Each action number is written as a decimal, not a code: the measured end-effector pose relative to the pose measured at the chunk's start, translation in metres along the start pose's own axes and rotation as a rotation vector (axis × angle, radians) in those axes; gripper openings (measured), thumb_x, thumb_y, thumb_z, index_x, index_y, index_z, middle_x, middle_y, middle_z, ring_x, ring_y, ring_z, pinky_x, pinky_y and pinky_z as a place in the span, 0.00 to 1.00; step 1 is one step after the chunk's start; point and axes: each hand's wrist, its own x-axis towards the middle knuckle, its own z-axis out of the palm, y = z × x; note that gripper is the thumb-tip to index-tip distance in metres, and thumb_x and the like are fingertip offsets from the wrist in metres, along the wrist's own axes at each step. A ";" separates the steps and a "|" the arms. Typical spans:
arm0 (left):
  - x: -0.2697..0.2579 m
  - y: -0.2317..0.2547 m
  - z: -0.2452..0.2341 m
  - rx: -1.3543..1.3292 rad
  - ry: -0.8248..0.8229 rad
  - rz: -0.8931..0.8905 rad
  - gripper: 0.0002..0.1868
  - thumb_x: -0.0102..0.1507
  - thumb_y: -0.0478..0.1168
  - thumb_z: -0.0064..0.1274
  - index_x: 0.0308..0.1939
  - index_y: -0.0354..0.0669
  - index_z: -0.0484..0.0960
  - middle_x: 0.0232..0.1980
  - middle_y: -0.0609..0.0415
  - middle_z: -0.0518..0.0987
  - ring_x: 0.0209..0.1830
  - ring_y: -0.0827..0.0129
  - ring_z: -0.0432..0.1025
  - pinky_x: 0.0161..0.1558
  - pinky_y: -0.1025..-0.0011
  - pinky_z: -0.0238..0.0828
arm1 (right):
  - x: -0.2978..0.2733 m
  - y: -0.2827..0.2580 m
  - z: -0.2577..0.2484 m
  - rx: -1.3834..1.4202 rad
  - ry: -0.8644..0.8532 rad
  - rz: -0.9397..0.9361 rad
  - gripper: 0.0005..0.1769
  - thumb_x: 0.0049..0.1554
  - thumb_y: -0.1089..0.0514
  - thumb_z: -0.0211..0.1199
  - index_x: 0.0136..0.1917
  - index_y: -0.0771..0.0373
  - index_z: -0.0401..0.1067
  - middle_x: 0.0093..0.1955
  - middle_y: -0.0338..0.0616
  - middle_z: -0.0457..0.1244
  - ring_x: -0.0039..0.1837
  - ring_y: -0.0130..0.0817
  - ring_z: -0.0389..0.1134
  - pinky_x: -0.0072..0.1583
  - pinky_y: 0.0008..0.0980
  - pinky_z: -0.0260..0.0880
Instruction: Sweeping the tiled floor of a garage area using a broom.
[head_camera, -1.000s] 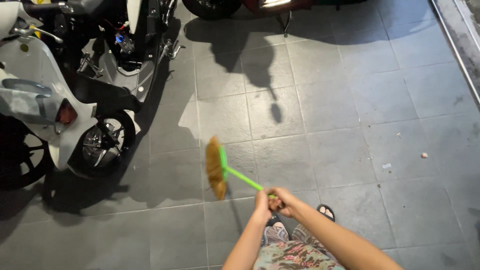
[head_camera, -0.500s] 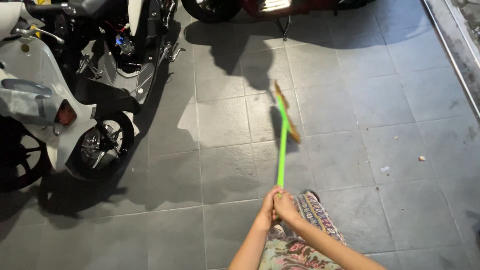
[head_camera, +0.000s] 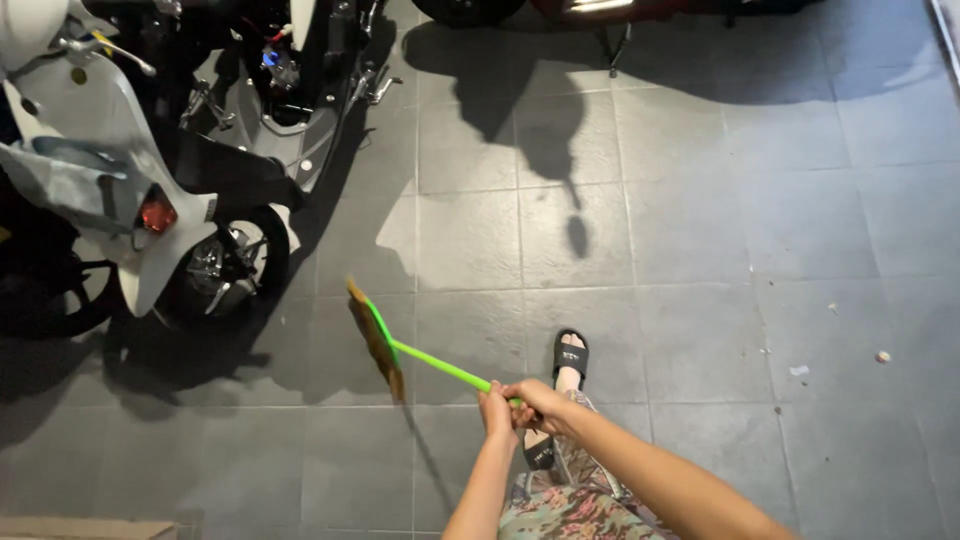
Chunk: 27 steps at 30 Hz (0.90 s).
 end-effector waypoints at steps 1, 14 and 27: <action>0.007 -0.004 0.004 -0.002 0.006 0.004 0.16 0.70 0.50 0.40 0.43 0.40 0.66 0.24 0.51 0.69 0.11 0.66 0.66 0.13 0.69 0.68 | 0.004 -0.003 -0.007 -0.002 -0.006 0.004 0.13 0.66 0.54 0.54 0.42 0.60 0.61 0.28 0.32 0.55 0.22 0.17 0.50 0.25 0.17 0.50; 0.029 0.033 0.164 0.410 -0.536 -0.346 0.09 0.65 0.52 0.50 0.43 0.57 0.72 0.25 0.57 0.72 0.10 0.73 0.61 0.09 0.76 0.56 | -0.017 -0.089 -0.070 0.187 0.503 -0.208 0.17 0.66 0.48 0.48 0.40 0.61 0.60 0.25 0.36 0.53 0.22 0.24 0.50 0.24 0.25 0.48; 0.024 0.070 0.180 0.376 -0.268 0.195 0.17 0.67 0.46 0.44 0.61 0.62 0.70 0.29 0.58 0.75 0.16 0.73 0.61 0.16 0.73 0.56 | -0.076 -0.170 -0.008 0.023 0.214 -0.137 0.15 0.65 0.44 0.48 0.45 0.56 0.60 0.29 0.32 0.55 0.25 0.22 0.50 0.27 0.23 0.49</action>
